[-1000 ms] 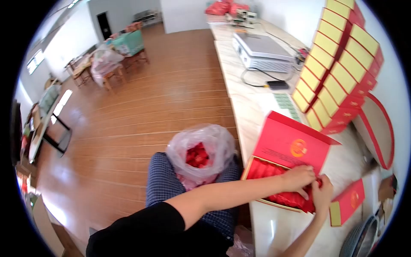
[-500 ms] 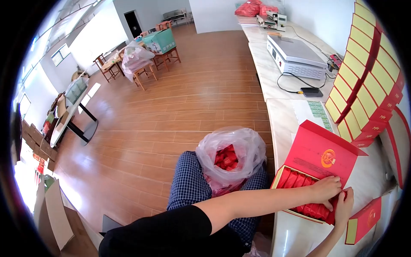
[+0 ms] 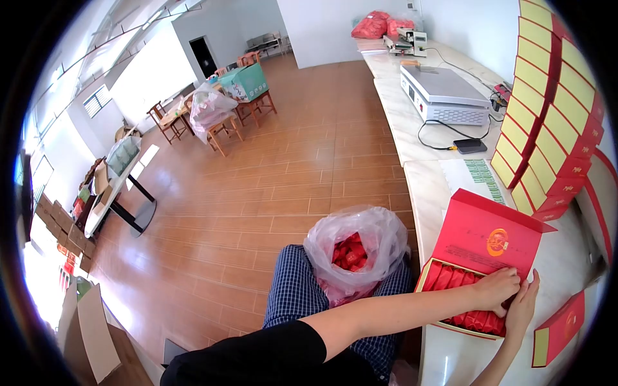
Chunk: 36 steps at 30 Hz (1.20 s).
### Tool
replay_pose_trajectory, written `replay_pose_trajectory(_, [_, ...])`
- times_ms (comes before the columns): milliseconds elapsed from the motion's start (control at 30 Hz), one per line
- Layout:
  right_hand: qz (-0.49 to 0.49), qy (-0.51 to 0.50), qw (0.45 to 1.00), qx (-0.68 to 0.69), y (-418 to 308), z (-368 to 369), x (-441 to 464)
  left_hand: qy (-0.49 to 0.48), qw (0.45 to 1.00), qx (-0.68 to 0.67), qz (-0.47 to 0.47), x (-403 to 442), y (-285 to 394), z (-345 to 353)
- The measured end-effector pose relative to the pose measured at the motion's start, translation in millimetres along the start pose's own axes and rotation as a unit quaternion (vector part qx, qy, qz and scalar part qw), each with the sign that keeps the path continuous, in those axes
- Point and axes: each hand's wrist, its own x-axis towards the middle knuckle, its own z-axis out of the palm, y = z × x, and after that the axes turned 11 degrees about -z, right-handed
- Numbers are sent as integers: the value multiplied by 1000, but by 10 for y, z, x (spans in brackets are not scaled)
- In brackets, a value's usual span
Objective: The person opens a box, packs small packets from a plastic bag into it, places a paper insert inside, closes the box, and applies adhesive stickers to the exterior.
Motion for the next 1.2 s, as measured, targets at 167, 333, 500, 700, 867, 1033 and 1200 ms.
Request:
replay_pose_trajectory(167, [147,-192,970,29,34,-6,21,13,999,-24,-36,-39,-1,110])
replay_pose_trajectory(333, [107,-144,975,-134,-44,96,-36,-23,991,-67,-110,-172,196,-169])
replay_pose_trajectory(500, [110,-142,969,-167,-184,73,-22,-103,990,-40,-83,-518,330,-649])
replay_pose_trajectory(700, [82,-142,962,217,447,140,-33,-183,980,64,-49,-659,324,-603])
replay_pose_trajectory(867, [222,-156,880,389,-63,-65,36,-192,976,86,-61,-611,291,-686])
replay_pose_trajectory(1033, [332,-112,840,415,-125,-206,-97,-203,969,121,-66,-593,264,-551])
replay_pose_trajectory(1200, [269,-125,895,332,-229,-270,-205,-212,967,124,-61,-609,256,-608])
